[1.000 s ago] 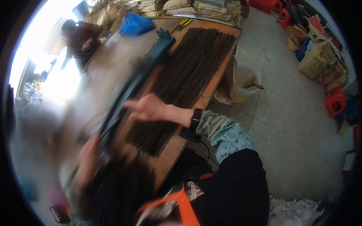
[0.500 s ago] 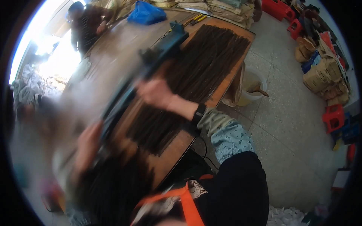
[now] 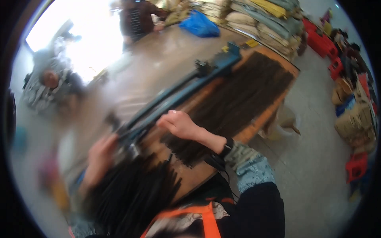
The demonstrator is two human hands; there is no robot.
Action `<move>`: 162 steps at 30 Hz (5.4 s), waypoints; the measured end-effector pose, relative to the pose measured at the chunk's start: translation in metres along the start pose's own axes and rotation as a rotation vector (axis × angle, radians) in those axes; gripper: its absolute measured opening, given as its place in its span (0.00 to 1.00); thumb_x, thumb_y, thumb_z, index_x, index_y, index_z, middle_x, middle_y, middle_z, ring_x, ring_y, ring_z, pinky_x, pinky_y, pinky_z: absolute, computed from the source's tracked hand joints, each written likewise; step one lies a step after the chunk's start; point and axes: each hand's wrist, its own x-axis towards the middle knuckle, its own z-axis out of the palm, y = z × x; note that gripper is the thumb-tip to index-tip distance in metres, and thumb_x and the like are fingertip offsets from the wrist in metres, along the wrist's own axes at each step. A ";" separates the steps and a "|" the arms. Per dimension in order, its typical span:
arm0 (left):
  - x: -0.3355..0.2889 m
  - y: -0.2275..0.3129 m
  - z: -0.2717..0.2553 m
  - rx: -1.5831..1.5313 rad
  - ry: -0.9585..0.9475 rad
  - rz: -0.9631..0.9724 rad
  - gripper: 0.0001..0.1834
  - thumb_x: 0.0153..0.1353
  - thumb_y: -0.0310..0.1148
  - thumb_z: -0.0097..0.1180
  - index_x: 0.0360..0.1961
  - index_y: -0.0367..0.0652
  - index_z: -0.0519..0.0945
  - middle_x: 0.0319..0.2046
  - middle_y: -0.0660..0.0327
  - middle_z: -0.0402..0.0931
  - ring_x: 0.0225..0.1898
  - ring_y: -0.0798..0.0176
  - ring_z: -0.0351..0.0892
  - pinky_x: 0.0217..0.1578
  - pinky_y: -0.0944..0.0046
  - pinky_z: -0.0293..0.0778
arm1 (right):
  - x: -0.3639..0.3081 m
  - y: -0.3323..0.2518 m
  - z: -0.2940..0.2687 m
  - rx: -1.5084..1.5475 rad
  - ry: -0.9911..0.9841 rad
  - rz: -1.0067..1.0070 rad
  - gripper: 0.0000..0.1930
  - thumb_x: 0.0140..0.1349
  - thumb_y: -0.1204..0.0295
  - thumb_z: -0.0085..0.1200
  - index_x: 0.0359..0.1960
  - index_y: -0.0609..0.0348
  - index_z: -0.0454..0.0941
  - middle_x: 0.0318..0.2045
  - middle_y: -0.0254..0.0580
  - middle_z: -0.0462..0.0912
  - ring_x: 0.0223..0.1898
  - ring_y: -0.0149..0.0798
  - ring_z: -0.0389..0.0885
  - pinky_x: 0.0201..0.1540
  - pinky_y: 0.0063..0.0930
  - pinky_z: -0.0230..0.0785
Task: The person picks up a rod, inserts it into a machine, and pulls a lever to attach a spring before placing it on a pile. They then gather a bundle of thin sticks and position them into a slot on the machine.
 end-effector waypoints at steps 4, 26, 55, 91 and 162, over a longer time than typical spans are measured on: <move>-0.024 0.004 -0.002 -0.136 -0.150 -0.036 0.15 0.58 0.27 0.54 0.47 0.51 0.79 0.25 0.58 0.73 0.29 0.52 0.78 0.27 0.54 0.73 | 0.001 -0.024 0.019 -0.076 0.110 -0.275 0.05 0.52 0.75 0.65 0.31 0.56 0.83 0.26 0.37 0.81 0.33 0.43 0.76 0.40 0.36 0.70; -0.085 -0.090 -0.071 -0.024 0.360 -0.342 0.08 0.63 0.28 0.57 0.42 0.35 0.78 0.31 0.48 0.78 0.31 0.47 0.79 0.32 0.57 0.73 | 0.101 -0.026 0.126 0.090 -0.263 0.005 0.10 0.66 0.67 0.56 0.42 0.59 0.82 0.32 0.42 0.86 0.32 0.31 0.82 0.36 0.26 0.73; -0.054 -0.110 0.070 -0.191 0.084 -0.184 0.06 0.63 0.35 0.55 0.35 0.44 0.78 0.30 0.54 0.78 0.33 0.47 0.80 0.32 0.51 0.76 | 0.093 0.027 0.015 -0.734 -0.129 -0.449 0.03 0.62 0.75 0.55 0.31 0.60 0.78 0.28 0.44 0.80 0.35 0.46 0.77 0.42 0.37 0.66; -0.008 -0.096 0.099 -0.205 -0.021 -0.412 0.10 0.65 0.38 0.51 0.30 0.43 0.73 0.25 0.49 0.77 0.30 0.40 0.77 0.29 0.45 0.71 | 0.039 0.023 0.049 -0.489 -0.169 -0.338 0.12 0.57 0.73 0.60 0.43 0.60 0.80 0.34 0.41 0.83 0.39 0.45 0.78 0.47 0.45 0.63; -0.029 0.076 0.063 -0.373 -0.366 -0.102 0.18 0.66 0.38 0.52 0.57 0.52 0.74 0.28 0.51 0.79 0.24 0.46 0.80 0.24 0.50 0.75 | -0.056 0.027 0.014 -0.105 -0.198 -0.271 0.09 0.54 0.70 0.65 0.37 0.58 0.85 0.22 0.39 0.80 0.27 0.43 0.76 0.35 0.32 0.72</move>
